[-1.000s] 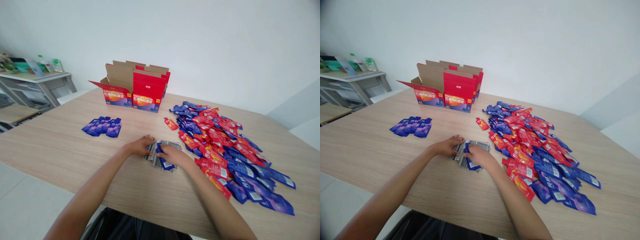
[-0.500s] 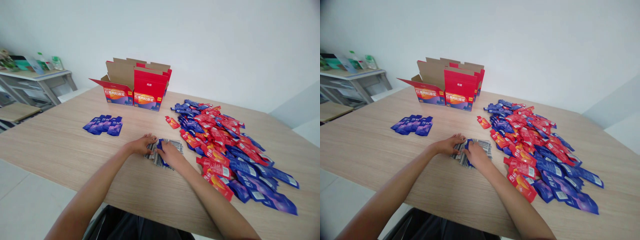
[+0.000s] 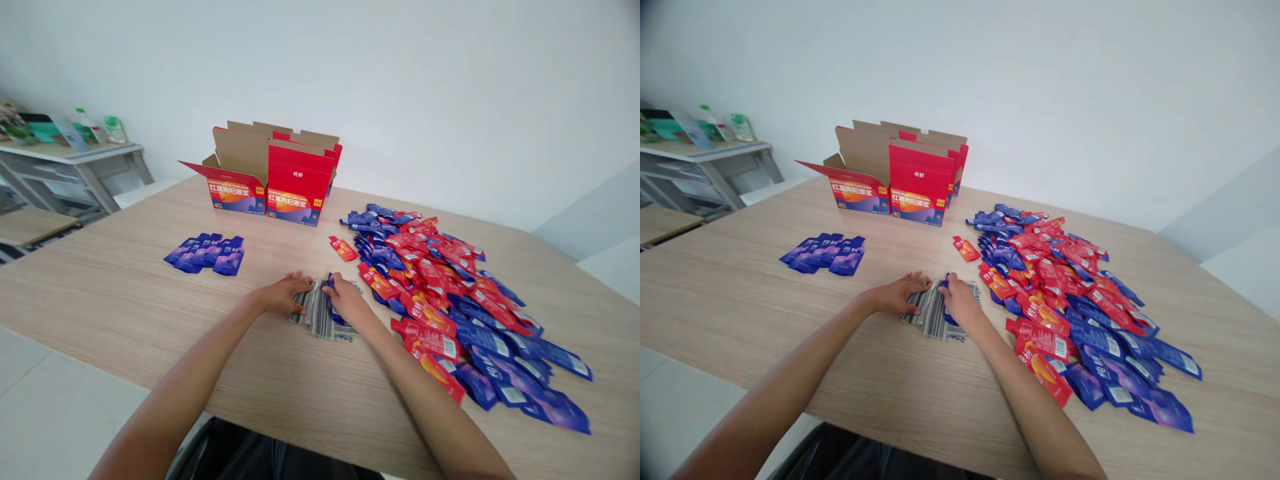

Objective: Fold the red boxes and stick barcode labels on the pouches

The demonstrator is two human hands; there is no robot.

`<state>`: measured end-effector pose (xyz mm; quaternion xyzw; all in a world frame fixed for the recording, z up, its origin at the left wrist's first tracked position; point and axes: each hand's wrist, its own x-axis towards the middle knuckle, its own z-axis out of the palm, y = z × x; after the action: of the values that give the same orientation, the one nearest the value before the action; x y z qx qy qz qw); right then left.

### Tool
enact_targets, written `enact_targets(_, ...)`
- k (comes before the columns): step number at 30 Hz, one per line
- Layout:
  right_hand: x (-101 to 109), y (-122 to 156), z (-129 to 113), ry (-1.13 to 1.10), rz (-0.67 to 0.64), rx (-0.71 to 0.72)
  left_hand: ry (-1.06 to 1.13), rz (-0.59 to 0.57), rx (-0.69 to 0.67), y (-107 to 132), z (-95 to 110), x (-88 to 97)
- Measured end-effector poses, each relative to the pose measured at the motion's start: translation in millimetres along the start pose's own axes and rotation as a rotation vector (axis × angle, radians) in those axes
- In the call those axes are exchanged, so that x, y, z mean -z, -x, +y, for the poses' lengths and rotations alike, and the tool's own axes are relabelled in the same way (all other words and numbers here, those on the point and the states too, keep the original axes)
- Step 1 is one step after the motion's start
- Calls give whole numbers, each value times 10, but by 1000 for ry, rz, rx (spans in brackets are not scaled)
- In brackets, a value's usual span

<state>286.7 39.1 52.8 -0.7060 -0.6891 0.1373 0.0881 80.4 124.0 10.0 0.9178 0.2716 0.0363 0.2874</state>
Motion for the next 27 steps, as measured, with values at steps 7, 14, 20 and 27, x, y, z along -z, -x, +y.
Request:
enact_targets(7, -63, 130, -100, -22, -107, 190, -30, -3, -31, -6, -72, -24)
enact_targets(14, 77, -13, 45, 147, 40, 6, -28, -58, -5, 20, -10, 53)
enact_targets(20, 185, 93, 220, 183, -133, 96, -5, -3, 6, 62, 92, 47)
enact_targets(27, 166, 199, -95, 345, -50, 73, -87, 19, 34, 57, 236, -10)
